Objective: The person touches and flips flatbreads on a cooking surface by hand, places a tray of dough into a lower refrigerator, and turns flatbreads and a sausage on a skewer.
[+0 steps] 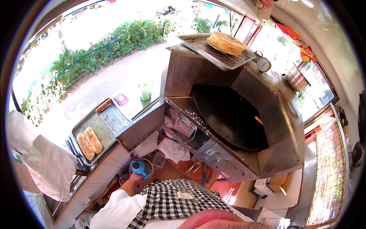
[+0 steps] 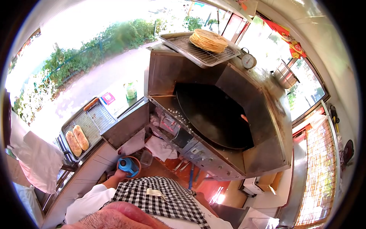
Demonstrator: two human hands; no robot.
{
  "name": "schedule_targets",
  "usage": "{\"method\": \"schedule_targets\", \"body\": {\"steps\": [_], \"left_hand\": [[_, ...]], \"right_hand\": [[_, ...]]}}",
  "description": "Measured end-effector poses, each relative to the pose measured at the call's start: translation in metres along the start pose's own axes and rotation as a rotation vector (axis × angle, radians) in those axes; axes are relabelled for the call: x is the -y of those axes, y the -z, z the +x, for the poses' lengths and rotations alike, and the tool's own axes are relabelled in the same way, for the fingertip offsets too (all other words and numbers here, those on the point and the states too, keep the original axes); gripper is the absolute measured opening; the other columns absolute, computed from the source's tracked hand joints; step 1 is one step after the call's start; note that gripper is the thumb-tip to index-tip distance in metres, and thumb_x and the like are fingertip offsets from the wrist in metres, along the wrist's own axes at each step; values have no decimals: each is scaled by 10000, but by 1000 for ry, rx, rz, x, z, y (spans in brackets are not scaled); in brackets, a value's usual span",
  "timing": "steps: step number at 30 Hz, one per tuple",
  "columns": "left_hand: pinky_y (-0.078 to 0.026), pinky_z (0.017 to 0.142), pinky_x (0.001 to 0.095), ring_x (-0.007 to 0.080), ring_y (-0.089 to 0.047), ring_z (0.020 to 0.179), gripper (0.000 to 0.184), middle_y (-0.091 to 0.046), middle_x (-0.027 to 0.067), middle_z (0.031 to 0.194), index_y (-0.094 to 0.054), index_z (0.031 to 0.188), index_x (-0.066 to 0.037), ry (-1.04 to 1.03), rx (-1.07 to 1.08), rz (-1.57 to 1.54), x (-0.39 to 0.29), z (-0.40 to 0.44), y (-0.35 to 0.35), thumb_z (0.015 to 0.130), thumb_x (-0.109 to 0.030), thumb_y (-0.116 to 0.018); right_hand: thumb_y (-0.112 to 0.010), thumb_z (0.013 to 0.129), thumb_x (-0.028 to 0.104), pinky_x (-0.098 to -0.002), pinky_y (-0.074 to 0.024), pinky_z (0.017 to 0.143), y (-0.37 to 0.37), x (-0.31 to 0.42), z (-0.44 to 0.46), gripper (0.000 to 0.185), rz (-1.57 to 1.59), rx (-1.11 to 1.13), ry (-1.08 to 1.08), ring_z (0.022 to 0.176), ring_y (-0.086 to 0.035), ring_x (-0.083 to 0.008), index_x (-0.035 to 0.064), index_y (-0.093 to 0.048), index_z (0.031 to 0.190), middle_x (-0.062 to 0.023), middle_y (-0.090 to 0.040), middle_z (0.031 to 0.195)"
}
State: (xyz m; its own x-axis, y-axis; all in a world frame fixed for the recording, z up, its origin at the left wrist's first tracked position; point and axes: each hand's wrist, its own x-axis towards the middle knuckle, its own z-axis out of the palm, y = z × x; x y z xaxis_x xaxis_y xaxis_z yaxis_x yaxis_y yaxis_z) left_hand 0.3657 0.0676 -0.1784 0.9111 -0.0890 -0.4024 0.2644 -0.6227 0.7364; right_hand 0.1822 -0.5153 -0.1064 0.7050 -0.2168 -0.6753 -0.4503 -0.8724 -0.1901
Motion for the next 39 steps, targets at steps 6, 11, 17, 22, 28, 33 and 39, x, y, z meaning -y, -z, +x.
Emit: {"method": "schedule_targets", "body": {"steps": [6,11,17,22,28,33,39], "left_hand": [[-490,852,364,307,-638,976,387,-672,181,1002,-682,974,-27,109,44,83,-57,-23,29,685,-283,-717],[-491,846,354,288,-645,958,369,-681,167,975,-698,917,-33,212,80,-9,-61,-20,28,652,-287,-738],[-497,828,357,279,-650,933,372,-684,159,956,-698,891,-34,167,71,-69,-60,-19,20,630,-293,-752],[-502,813,366,293,-654,900,334,-688,160,905,-705,850,-37,139,54,-123,-45,-16,5,656,-308,-734],[-508,798,378,302,-665,859,310,-690,163,876,-715,854,-43,140,107,-242,4,7,-22,708,-315,-696],[-508,803,377,297,-667,869,305,-692,161,890,-720,872,-51,186,67,-65,-31,-10,-10,724,-316,-690],[-504,813,371,297,-667,885,318,-692,161,900,-719,906,-47,244,80,15,-69,-29,4,730,-310,-687]], "right_hand": [[-550,783,227,-379,-480,512,-6,-2,4,239,0,-2,10,572,-630,-232,88,-643,612,-89,-627,607],[-552,779,225,-380,-482,515,-11,-2,7,234,2,-7,23,576,-632,-234,89,-646,613,-89,-628,609],[-554,773,222,-381,-484,518,-19,-5,7,228,0,-10,34,581,-635,-235,90,-649,615,-90,-631,612],[-556,769,220,-382,-486,521,-22,-9,7,223,-11,-13,45,585,-637,-236,90,-652,616,-90,-633,615],[-557,764,217,-383,-488,524,-23,-10,6,217,-28,-15,59,589,-640,-237,91,-655,617,-91,-635,618],[-559,760,215,-384,-489,527,-26,-15,8,212,-46,-14,67,593,-642,-239,92,-657,618,-91,-637,621],[-561,755,212,-385,-491,531,-30,-18,11,206,-64,-12,76,598,-644,-240,93,-660,620,-92,-639,624]]}}
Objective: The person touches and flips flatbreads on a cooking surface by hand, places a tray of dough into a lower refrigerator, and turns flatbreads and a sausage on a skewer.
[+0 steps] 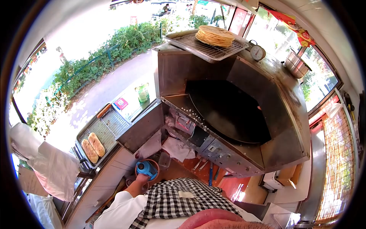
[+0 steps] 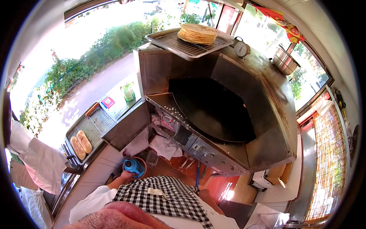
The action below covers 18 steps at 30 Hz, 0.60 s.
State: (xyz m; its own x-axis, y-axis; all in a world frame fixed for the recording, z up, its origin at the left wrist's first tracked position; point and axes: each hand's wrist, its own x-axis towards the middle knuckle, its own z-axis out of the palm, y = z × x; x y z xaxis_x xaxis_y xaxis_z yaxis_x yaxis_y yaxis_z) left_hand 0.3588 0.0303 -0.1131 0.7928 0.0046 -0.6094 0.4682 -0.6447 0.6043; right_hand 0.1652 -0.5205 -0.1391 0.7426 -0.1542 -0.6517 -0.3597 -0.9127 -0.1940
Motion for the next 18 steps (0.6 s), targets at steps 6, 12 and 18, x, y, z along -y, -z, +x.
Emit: {"method": "schedule_targets", "body": {"steps": [6,12,18], "left_hand": [[-501,823,366,292,-663,902,319,-689,164,931,-712,928,-33,-21,-2,-57,6,4,-5,745,-294,-682],[-499,828,367,293,-661,913,317,-688,166,942,-702,939,-17,-24,2,-48,-8,-7,0,742,-266,-695],[-495,836,359,279,-660,922,292,-691,151,945,-709,941,-44,-40,-11,16,-20,-18,4,745,-260,-691]], "right_hand": [[-563,750,210,-386,-493,534,-2,-2,0,200,-16,1,9,603,-647,-241,94,-663,621,-92,-641,627],[-565,745,207,-387,-495,537,-5,-4,-1,195,-32,-2,18,608,-649,-243,95,-667,622,-93,-643,630],[-567,740,204,-388,-497,541,-9,-6,-3,190,-42,-6,26,613,-652,-244,96,-670,624,-93,-646,633]]}}
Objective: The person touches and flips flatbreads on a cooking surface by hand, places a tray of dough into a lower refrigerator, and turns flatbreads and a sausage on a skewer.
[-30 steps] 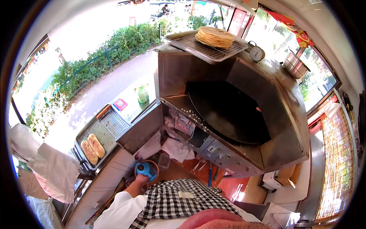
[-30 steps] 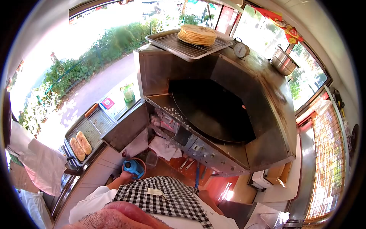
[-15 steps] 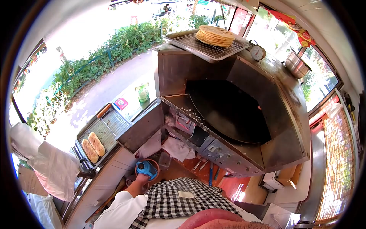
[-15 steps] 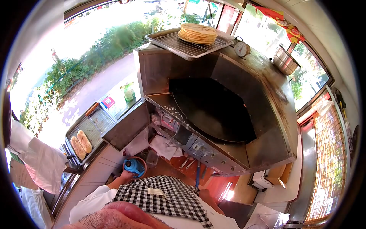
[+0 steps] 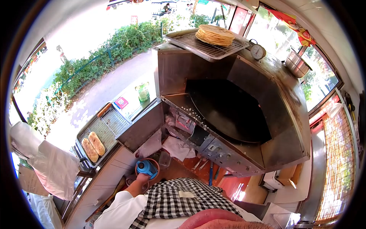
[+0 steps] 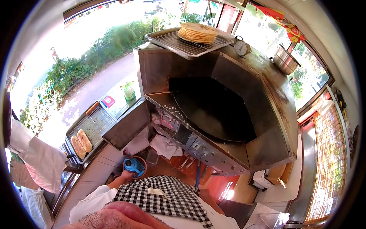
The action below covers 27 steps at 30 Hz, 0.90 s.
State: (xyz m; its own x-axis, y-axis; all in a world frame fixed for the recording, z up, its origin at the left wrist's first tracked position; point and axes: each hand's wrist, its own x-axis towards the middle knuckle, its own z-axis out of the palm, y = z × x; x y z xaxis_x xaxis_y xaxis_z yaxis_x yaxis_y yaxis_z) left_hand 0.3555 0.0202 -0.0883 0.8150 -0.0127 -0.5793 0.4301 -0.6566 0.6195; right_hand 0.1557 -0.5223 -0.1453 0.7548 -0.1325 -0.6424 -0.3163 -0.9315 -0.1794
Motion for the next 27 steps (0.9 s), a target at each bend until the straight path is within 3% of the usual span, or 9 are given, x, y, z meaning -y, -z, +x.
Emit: {"method": "schedule_targets", "body": {"steps": [3,6,12,27], "left_hand": [[-495,836,357,272,-660,925,290,-692,144,947,-711,948,-55,55,14,16,-10,-9,5,745,-261,-692],[-494,837,357,269,-661,926,292,-691,145,949,-711,954,-57,99,61,-167,28,21,-13,745,-261,-693],[-494,842,358,272,-660,933,304,-691,145,962,-711,964,-62,59,52,24,0,1,2,747,-275,-703],[-498,847,359,276,-661,934,310,-692,146,963,-717,944,-60,118,63,3,4,5,-1,739,-292,-702]], "right_hand": [[-568,737,203,-389,-498,542,-2,0,0,187,-3,-2,7,615,-653,-245,96,-671,624,-93,-647,635],[-569,735,202,-389,-499,544,-3,0,-1,184,-6,-6,8,617,-655,-245,96,-673,625,-94,-648,636],[-570,730,199,-390,-501,547,-7,-3,-3,179,-20,-11,12,622,-657,-247,97,-676,626,-94,-650,639],[-575,717,192,-393,-506,556,-15,-6,-3,167,-72,-25,40,634,-664,-250,99,-683,630,-96,-656,647]]}}
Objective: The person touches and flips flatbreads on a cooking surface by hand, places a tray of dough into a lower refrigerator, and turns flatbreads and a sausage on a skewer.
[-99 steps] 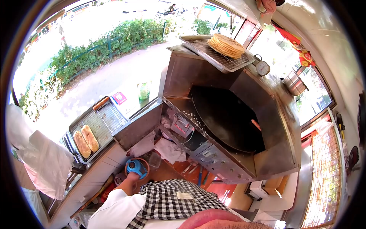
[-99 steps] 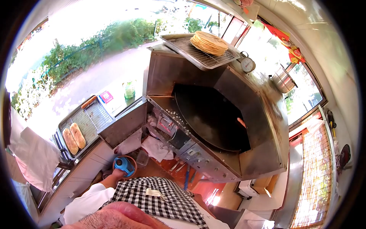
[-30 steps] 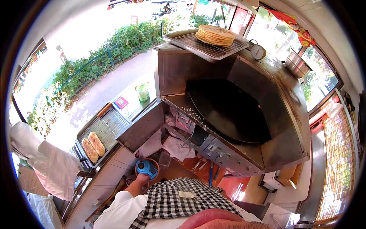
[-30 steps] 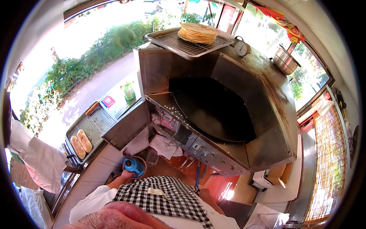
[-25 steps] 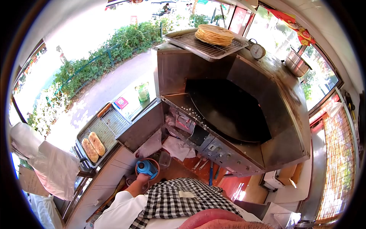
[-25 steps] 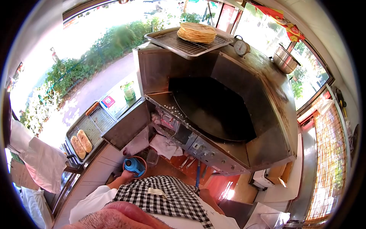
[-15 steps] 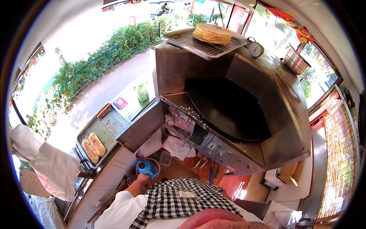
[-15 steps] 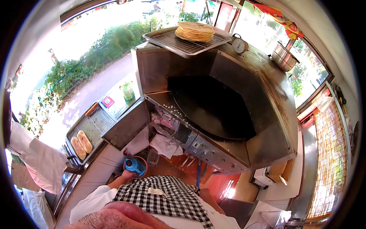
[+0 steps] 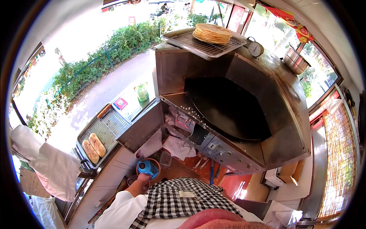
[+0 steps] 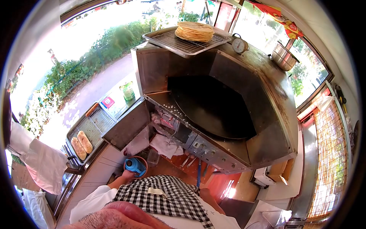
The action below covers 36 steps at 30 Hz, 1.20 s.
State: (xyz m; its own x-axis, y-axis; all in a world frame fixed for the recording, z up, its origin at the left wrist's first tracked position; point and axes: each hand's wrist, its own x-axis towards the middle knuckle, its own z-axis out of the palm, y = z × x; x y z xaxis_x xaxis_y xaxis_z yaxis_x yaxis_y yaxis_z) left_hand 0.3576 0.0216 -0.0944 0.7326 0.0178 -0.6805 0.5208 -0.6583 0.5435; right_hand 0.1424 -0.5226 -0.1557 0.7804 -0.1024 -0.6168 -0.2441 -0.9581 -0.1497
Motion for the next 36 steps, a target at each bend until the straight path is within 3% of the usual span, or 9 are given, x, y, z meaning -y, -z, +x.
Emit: {"method": "schedule_targets", "body": {"steps": [6,9,20,30,36], "left_hand": [[-499,841,359,277,-664,922,306,-694,147,950,-722,940,-64,-54,26,-102,19,18,-7,742,-296,-690],[-499,838,361,282,-664,914,302,-695,147,941,-725,934,-71,-91,-23,2,17,16,-7,747,-305,-685],[-498,825,370,291,-665,894,306,-694,150,914,-726,918,-70,-55,0,-33,25,26,-10,752,-322,-678],[-500,817,376,303,-661,896,298,-692,150,903,-712,892,-52,-168,-15,-69,32,31,-11,741,-308,-689],[-499,822,377,298,-657,913,295,-690,157,919,-710,891,-52,-98,-26,-3,15,13,-4,744,-306,-684]], "right_hand": [[-577,712,190,-394,-508,559,-3,-2,1,163,-35,-5,18,639,-666,-251,100,-687,631,-96,-658,650],[-578,710,188,-395,-509,561,-6,-3,1,161,-61,-9,32,641,-668,-252,101,-688,632,-96,-659,652],[-582,694,174,-392,-510,553,-17,-9,0,148,-224,-92,169,634,-671,-250,106,-692,622,-90,-660,641],[-577,714,163,-396,-507,546,-13,-3,-2,154,-117,-20,65,619,-666,-252,104,-687,623,-94,-658,645],[-575,717,156,-395,-506,541,-7,0,-6,153,-67,-15,35,614,-664,-252,100,-684,625,-96,-655,642]]}}
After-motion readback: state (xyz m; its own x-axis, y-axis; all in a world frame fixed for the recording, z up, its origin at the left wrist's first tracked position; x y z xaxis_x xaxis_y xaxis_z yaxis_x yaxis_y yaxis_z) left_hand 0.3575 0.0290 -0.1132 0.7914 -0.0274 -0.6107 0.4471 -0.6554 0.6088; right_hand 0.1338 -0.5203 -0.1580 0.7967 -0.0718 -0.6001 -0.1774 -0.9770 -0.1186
